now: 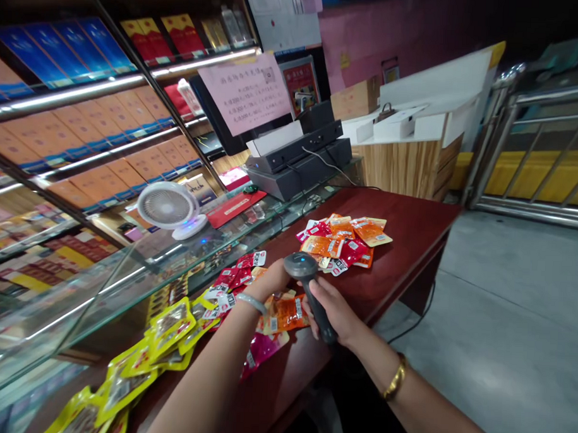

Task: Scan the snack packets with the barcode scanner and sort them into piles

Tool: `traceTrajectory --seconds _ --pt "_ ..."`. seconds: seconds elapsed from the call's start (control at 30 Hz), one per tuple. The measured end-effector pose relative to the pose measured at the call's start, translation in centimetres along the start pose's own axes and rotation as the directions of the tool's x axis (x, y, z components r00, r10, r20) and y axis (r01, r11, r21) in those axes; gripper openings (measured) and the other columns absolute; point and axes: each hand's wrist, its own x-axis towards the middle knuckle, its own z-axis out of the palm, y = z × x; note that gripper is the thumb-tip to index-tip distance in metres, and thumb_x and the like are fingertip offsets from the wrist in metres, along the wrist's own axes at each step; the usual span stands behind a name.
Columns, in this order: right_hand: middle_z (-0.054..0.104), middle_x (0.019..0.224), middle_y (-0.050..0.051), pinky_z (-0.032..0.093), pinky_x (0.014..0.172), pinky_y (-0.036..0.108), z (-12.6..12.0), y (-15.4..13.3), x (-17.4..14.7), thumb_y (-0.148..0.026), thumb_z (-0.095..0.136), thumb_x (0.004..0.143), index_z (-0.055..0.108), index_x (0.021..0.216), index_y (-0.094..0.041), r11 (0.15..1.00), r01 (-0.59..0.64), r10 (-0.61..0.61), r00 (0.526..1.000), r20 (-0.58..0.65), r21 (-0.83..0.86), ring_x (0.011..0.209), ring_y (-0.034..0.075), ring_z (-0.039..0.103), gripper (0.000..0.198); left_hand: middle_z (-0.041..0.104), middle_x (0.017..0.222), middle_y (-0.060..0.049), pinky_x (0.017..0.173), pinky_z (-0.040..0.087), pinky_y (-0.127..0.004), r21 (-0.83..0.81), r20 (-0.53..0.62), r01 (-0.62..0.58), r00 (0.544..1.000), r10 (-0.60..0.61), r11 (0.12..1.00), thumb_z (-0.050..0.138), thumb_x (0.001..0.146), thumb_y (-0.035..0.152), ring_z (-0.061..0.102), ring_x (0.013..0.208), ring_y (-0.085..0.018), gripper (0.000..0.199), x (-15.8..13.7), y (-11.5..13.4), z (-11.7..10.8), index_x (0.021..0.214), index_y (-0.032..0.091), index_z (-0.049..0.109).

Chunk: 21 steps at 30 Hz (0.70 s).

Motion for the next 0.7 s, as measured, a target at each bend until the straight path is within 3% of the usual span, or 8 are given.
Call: traceTrajectory --seconds 0.07,0.17,0.23,0.33,0.5,0.6,0.7 --pt "0.056 0.057 -0.007 0.042 0.030 0.017 0.0 -0.1 0.0 -0.057 0.054 0.088 0.051 0.115 -0.018 1.000 -0.011 0.011 1.000 0.004 -0.001 0.031 0.008 0.048 0.048 0.072 0.106 -0.007 0.094 0.047 -0.031 -0.033 -0.034 0.009 0.999 -0.010 0.999 0.051 0.083 0.015 0.065 0.098 -0.019 0.029 -1.3 -0.5 -1.2 0.105 0.018 0.070" --pt "0.056 0.058 -0.007 0.042 0.030 0.018 0.0 -0.3 -0.1 -0.057 0.056 0.087 0.052 0.115 -0.019 1.000 -0.021 0.021 1.000 0.022 0.000 0.032 0.008 0.047 0.048 0.073 0.102 -0.007 0.085 0.047 -0.027 0.173 -0.105 0.153 0.985 -0.136 0.973 0.054 0.085 0.026 0.065 0.093 -0.019 0.025 -4.7 -1.1 -2.8 0.104 0.020 0.070" --pt "0.056 0.058 -0.007 0.042 0.030 0.018 0.0 -0.3 -0.1 -0.056 0.055 0.088 0.052 0.114 -0.019 1.000 -0.022 0.022 0.999 0.047 0.007 0.031 0.007 0.047 0.045 0.072 0.095 -0.010 0.081 0.046 -0.030 0.400 -0.173 0.309 0.950 -0.259 0.863 0.058 0.084 0.041 0.065 0.092 -0.023 0.028 -7.3 -1.3 -3.4 0.092 0.018 0.071" --pt "0.055 0.058 -0.008 0.042 0.030 0.017 -0.1 -0.2 -0.1 -0.053 0.053 0.091 0.051 0.113 -0.019 1.000 -0.016 0.015 0.997 0.072 0.008 0.031 0.007 0.047 0.040 0.070 0.089 -0.012 0.074 0.043 -0.031 0.550 -0.158 0.368 0.927 -0.340 0.749 0.057 0.081 0.057 0.064 0.088 -0.025 0.042 -10.3 -1.5 -3.1 0.081 0.017 0.070" --pt "0.055 0.058 -0.008 0.041 0.030 0.017 -0.3 0.0 0.0 -0.052 0.051 0.092 0.051 0.108 -0.020 1.000 -0.018 0.019 0.995 0.097 -0.015 0.032 0.007 0.048 0.036 0.068 0.080 -0.005 0.063 0.034 -0.025 0.380 -0.115 0.347 0.937 -0.329 0.857 0.063 0.080 0.046 0.059 0.074 -0.017 0.027 -11.3 -2.1 -0.9 0.077 0.019 0.065" --pt "0.055 0.059 -0.008 0.041 0.029 0.016 -0.2 0.0 0.0 -0.054 0.053 0.091 0.049 0.099 -0.020 0.999 -0.028 0.031 0.994 0.104 -0.036 0.031 0.007 0.048 0.035 0.065 0.073 -0.002 0.059 0.030 -0.024 0.195 -0.188 0.383 0.918 -0.349 0.903 0.058 0.084 0.040 0.055 0.065 -0.014 0.022 -11.0 -2.3 -0.4 0.078 0.019 0.059" --pt "0.055 0.059 -0.008 0.041 0.029 0.015 -0.2 0.1 -0.1 -0.054 0.054 0.090 0.047 0.094 -0.021 0.998 -0.037 0.042 0.994 0.105 -0.050 0.031 0.006 0.048 0.034 0.064 0.071 0.000 0.056 0.028 -0.023 0.016 -0.297 0.434 0.862 -0.410 0.901 0.055 0.086 0.034 0.055 0.063 -0.013 0.013 -10.8 -2.3 -0.7 0.086 0.020 0.055"
